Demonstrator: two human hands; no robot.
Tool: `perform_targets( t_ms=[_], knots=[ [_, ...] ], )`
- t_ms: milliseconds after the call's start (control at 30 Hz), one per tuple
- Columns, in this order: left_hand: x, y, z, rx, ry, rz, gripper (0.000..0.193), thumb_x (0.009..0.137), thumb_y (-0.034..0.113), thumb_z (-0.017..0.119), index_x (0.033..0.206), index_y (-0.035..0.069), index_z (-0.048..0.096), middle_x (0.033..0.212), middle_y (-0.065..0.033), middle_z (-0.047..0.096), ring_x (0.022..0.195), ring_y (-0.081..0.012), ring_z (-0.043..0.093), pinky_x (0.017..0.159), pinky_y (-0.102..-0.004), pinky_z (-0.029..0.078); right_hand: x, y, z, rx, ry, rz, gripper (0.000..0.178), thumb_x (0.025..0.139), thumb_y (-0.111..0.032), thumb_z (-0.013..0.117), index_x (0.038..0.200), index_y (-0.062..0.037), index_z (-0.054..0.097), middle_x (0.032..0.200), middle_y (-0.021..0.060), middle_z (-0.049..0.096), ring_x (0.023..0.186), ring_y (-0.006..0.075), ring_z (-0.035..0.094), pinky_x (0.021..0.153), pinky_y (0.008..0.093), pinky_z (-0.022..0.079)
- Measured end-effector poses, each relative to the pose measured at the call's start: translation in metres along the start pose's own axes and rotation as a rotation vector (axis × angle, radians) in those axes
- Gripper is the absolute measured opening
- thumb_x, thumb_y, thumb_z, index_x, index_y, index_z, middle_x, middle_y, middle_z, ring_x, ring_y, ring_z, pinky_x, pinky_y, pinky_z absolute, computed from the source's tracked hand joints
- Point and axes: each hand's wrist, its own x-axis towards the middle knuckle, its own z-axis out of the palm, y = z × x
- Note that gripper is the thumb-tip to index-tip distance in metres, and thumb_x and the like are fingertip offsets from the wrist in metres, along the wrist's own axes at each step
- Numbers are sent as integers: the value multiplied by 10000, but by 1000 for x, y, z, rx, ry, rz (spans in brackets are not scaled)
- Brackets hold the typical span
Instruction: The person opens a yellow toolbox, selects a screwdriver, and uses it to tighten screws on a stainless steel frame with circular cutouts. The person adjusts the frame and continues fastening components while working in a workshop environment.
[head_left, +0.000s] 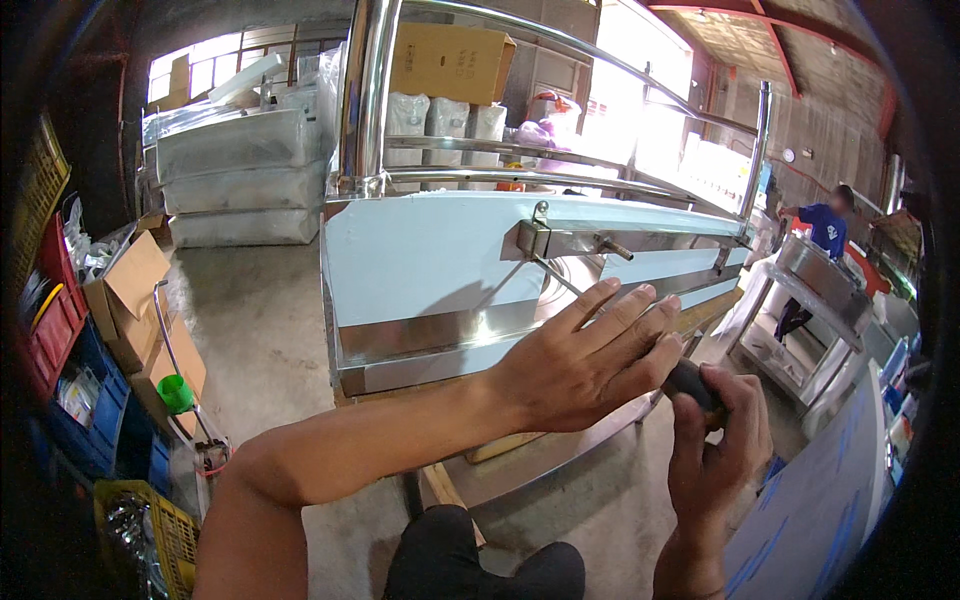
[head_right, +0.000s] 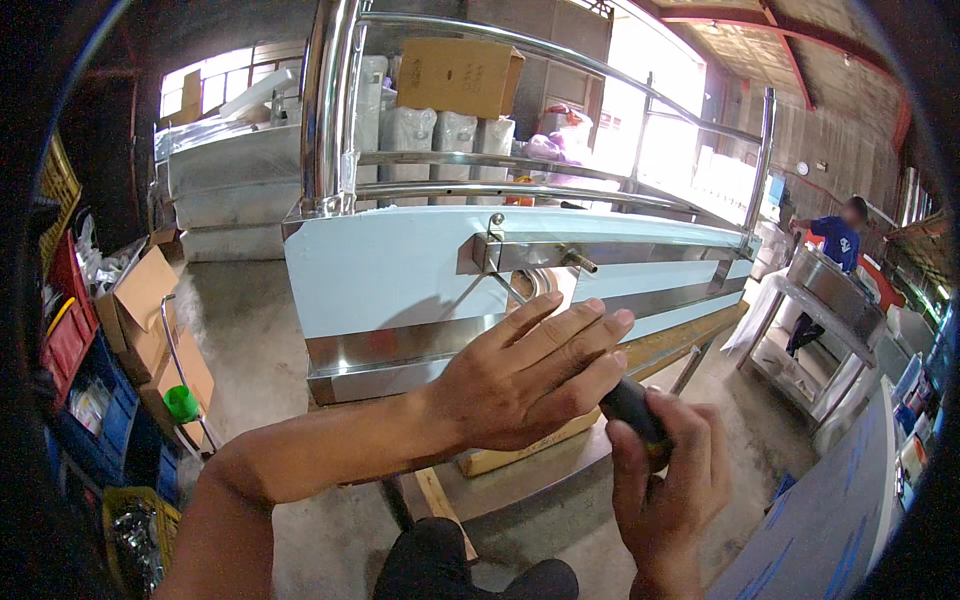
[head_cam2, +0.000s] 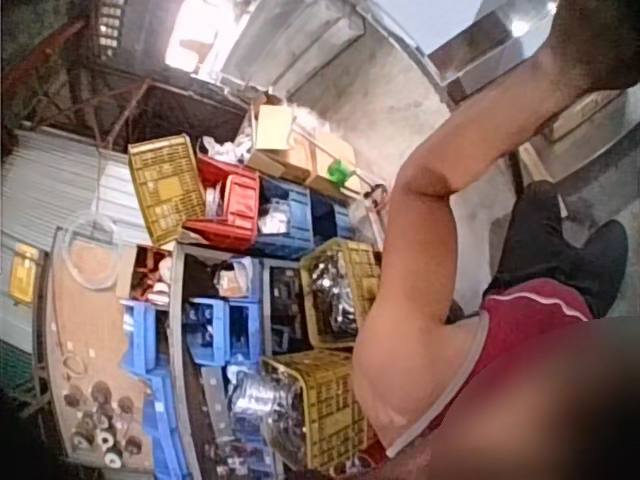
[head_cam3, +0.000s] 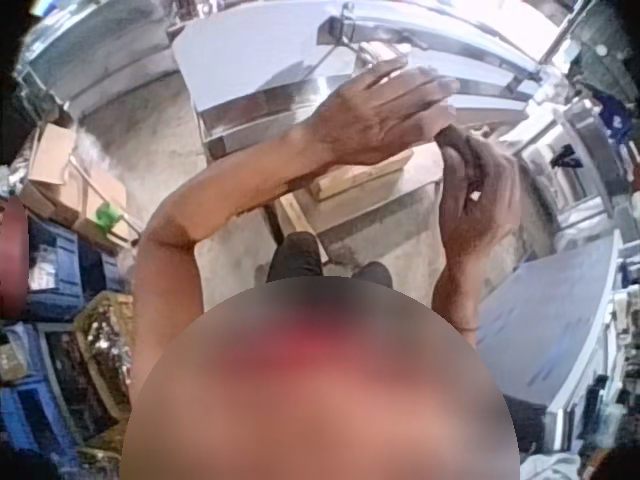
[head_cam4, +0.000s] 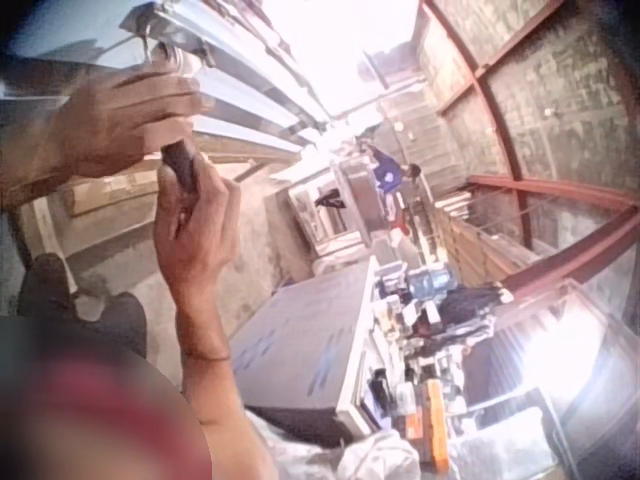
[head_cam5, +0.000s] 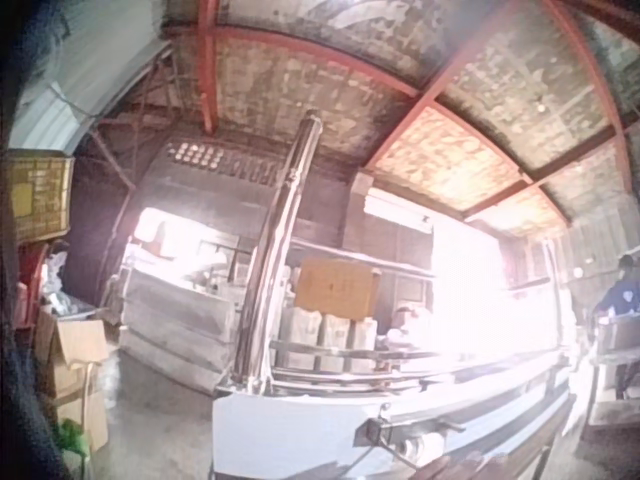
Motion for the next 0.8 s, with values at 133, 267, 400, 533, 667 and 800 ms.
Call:
perform_targets(
  t_ms=[133, 267, 400, 533, 667, 800],
  knots=[
    [0, 9, 1, 5, -86, -53, 277, 953, 205, 626, 1187, 73, 562, 1224, -137, 663, 1090, -291, 673, 907, -374, 588, 2, -1, 0, -26, -139, 185, 259, 902, -93, 746, 1123, -17, 633, 921, 169, 655, 784, 305, 662, 652, 381, 522],
    [-4, 9, -2, -74, -108, -68, 317, 968, 199, 610, 1251, 88, 518, 1230, -160, 670, 1089, -315, 679, 917, -390, 592, 2, -5, 3, 56, -43, 22, 279, 912, -101, 740, 1148, -17, 616, 933, 173, 637, 791, 338, 657, 681, 402, 526],
    [-3, 2, 3, -121, 24, 25, 354, 973, 227, 628, 1268, 82, 496, 1213, -175, 670, 1140, -328, 677, 942, -398, 592, 4, -6, 2, -12, -98, -45, 309, 922, -119, 739, 1175, -13, 597, 955, 187, 632, 817, 368, 664, 696, 424, 527],
    [-3, 6, 3, -12, -22, -12, 288, 931, 211, 660, 1169, 63, 592, 1242, -156, 664, 1101, -300, 683, 916, -386, 594, 5, -6, 0, -11, -247, 237, 291, 928, -124, 729, 1157, -3, 595, 1003, 203, 642, 875, 388, 680, 703, 426, 528],
    [-5, 7, -3, -50, -55, -42, 255, 926, 203, 655, 1132, 56, 625, 1249, -135, 665, 1079, -283, 684, 915, -383, 592, 4, -5, 2, 33, -98, 62, 262, 929, -96, 712, 1144, -4, 595, 1101, 225, 623, 944, 384, 679, 707, 419, 540],
    [-2, -2, -2, -64, 51, 24, 272, 931, 190, 651, 1162, 47, 631, 1252, -157, 662, 1071, -276, 686, 928, -369, 585, 1, -6, 1, 120, -91, -1, 263, 921, -88, 722, 1138, -9, 596, 1170, 244, 611, 965, 371, 678, 683, 421, 551]
  ],
)
